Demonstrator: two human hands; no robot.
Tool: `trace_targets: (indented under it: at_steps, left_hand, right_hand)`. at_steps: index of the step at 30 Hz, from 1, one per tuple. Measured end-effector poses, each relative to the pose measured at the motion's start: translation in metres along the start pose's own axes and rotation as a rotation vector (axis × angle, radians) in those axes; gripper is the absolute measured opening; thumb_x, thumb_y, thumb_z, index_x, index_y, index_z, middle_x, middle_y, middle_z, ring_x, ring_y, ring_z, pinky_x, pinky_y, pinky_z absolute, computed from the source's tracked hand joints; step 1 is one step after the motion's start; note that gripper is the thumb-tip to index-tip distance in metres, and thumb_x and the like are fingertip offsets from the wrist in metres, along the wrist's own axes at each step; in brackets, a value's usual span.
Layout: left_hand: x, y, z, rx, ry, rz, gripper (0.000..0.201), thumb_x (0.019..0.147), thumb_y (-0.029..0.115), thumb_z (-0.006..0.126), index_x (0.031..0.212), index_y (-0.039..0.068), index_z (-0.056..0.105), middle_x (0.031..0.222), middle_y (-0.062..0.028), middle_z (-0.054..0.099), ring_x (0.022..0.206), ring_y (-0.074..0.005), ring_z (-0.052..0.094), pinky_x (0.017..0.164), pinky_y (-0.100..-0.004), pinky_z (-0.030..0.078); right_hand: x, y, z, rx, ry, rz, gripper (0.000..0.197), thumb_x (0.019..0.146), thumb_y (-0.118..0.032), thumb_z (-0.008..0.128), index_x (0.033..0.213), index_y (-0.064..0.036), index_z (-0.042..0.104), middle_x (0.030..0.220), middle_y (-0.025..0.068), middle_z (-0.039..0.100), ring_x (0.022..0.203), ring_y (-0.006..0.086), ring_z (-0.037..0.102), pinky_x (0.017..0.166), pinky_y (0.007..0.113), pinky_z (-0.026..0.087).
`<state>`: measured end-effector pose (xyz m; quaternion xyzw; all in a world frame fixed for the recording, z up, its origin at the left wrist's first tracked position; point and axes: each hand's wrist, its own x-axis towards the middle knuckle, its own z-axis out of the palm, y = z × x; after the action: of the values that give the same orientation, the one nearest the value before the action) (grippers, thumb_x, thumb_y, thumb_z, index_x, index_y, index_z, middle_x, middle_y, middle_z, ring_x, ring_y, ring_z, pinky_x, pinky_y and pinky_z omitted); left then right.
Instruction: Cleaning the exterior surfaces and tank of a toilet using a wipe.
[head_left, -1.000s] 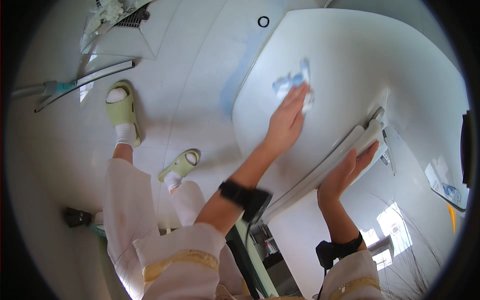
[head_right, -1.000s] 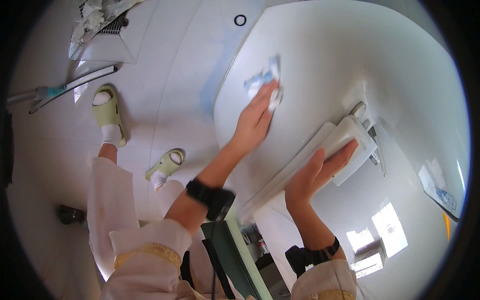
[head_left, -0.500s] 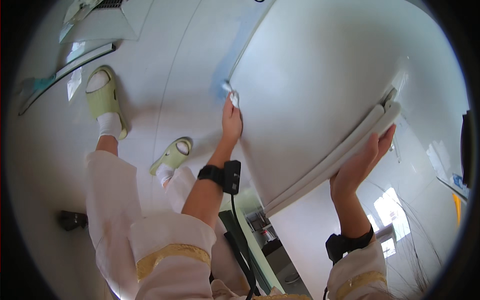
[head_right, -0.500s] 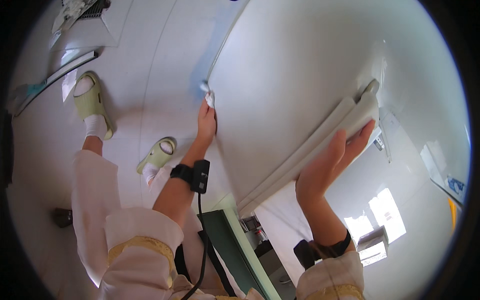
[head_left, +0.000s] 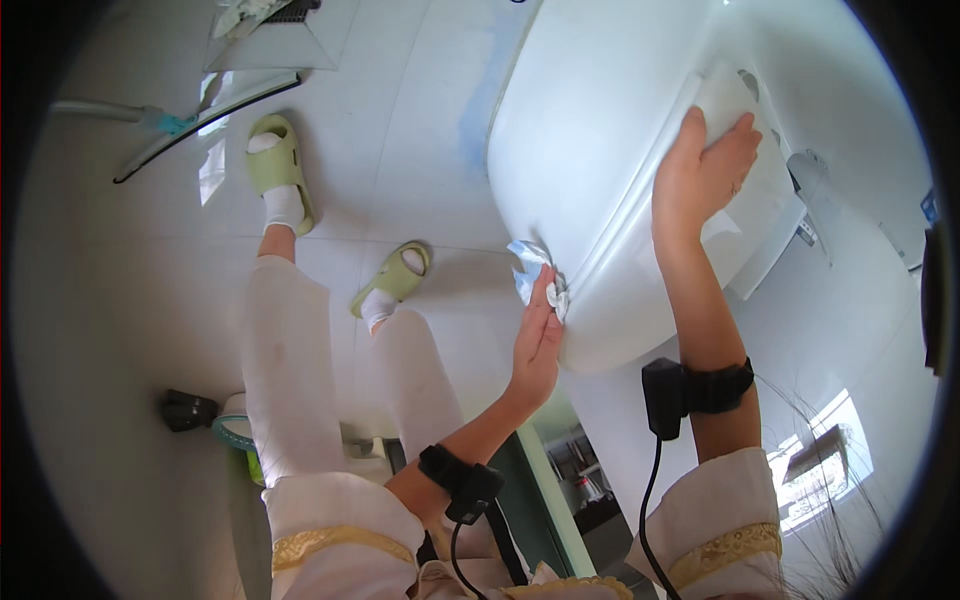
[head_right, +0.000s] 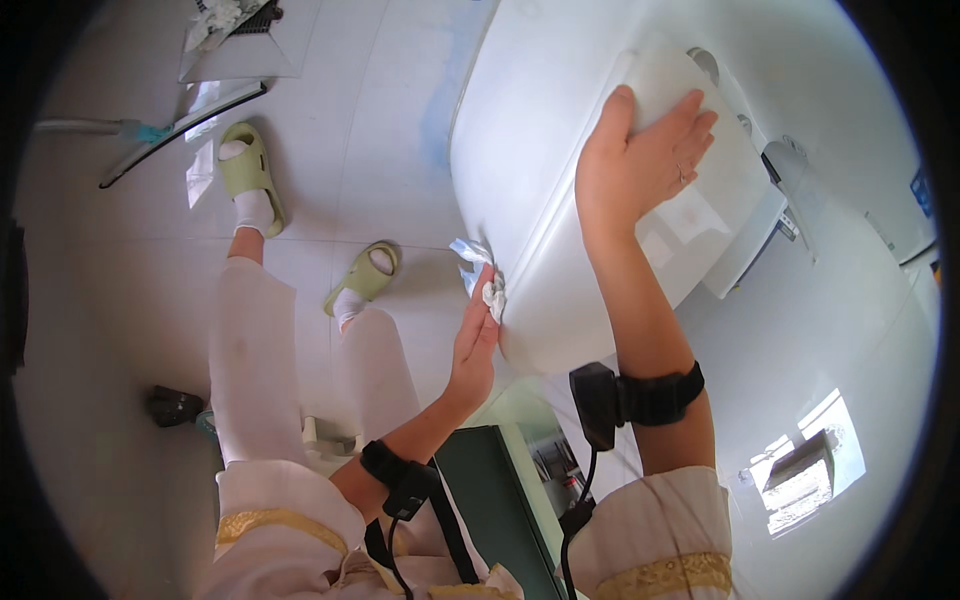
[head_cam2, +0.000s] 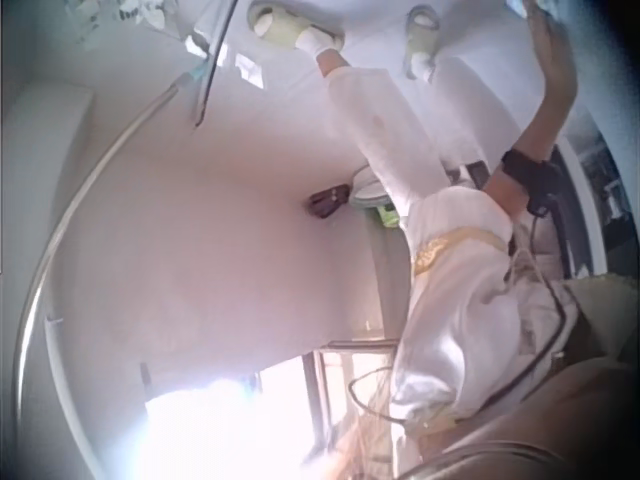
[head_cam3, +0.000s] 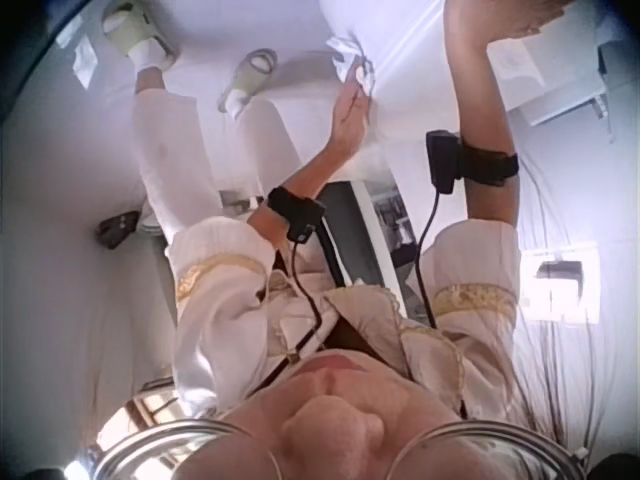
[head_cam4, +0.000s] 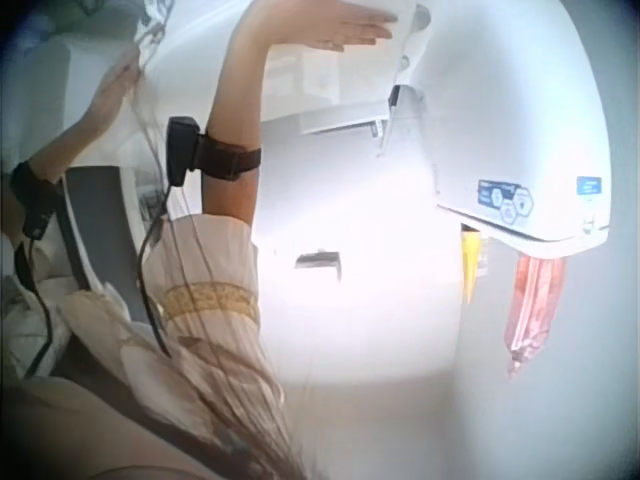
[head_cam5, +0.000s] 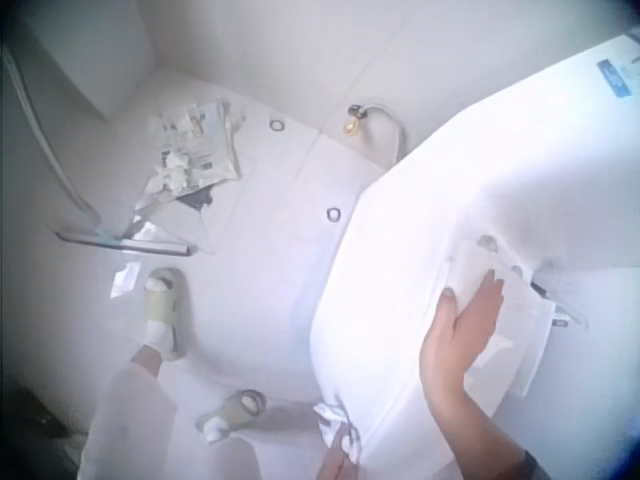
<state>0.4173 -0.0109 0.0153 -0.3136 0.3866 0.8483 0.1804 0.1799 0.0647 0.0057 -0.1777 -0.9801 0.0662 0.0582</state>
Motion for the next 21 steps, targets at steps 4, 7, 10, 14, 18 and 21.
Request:
trace_targets:
  at_steps: [4,7,10,14,18,21]
  left_hand:
    - [0.016,-0.010,-0.018,0.148,-0.041,0.051,0.047,0.100,0.008,0.033,0.145,-0.005,0.026,0.151,-0.0148,0.028,0.141,-0.0243,0.024,0.113,-0.0315,0.015]
    - [0.057,-0.049,-0.033,0.019,-0.027,-0.158,0.048,0.103,0.017,0.032,0.147,0.000,0.024,0.150,-0.0104,0.033,0.137,-0.0197,0.031,0.113,-0.0318,0.020]
    - [0.119,-0.079,-0.056,-0.224,0.063,-0.334,0.041,0.102,0.016,0.031,0.138,-0.001,0.037,0.139,-0.0128,0.043,0.128,-0.0204,0.042,0.107,-0.0307,0.031]
    - [0.168,-0.100,-0.088,-0.121,0.080,-0.572,0.031,0.103,0.026,0.031,0.118,0.006,0.050,0.114,-0.0035,0.058,0.100,-0.0128,0.057,0.085,-0.0316,0.047]
    - [0.152,-0.102,-0.077,-0.257,0.138,-0.541,0.029,0.102,0.022,0.033,0.120,0.005,0.049,0.116,-0.0053,0.058,0.104,-0.0151,0.057,0.088,-0.0318,0.046]
    - [0.094,-0.073,-0.042,-0.262,0.081,-0.534,0.034,0.101,0.019,0.036,0.131,0.004,0.044,0.125,-0.0059,0.055,0.112,-0.0164,0.053,0.096,-0.0309,0.042]
  right_hand:
    - [-0.004,-0.006,0.004,-0.027,0.012,0.011,0.077,0.088,-0.044,0.048,0.144,0.0030,0.025,0.150,0.0316,0.017,0.141,0.0474,0.011,0.112,0.058,0.009]
    - [0.000,-0.003,0.002,-0.057,0.032,0.010,0.078,0.087,-0.045,0.047,0.144,0.0022,0.024,0.149,0.0313,0.018,0.141,0.0469,0.012,0.112,0.058,0.009]
    - [-0.003,-0.004,0.006,-0.085,0.045,-0.017,0.078,0.087,-0.046,0.048,0.144,0.0020,0.026,0.149,0.0303,0.020,0.140,0.0467,0.014,0.112,0.058,0.009]
    - [-0.001,-0.010,0.004,-0.004,0.044,0.014,0.082,0.085,-0.050,0.048,0.145,0.0012,0.025,0.151,0.0287,0.017,0.141,0.0459,0.011,0.113,0.056,0.008]
    - [-0.003,-0.007,0.003,0.049,0.102,0.002,0.075,0.086,-0.047,0.051,0.140,0.0030,0.035,0.146,0.0205,0.033,0.136,0.0364,0.029,0.111,0.045,0.022]
    - [0.007,0.011,0.000,0.007,0.164,-0.082,0.068,0.087,-0.041,0.052,0.136,0.0049,0.041,0.139,0.0203,0.042,0.130,0.0348,0.038,0.109,0.044,0.027]
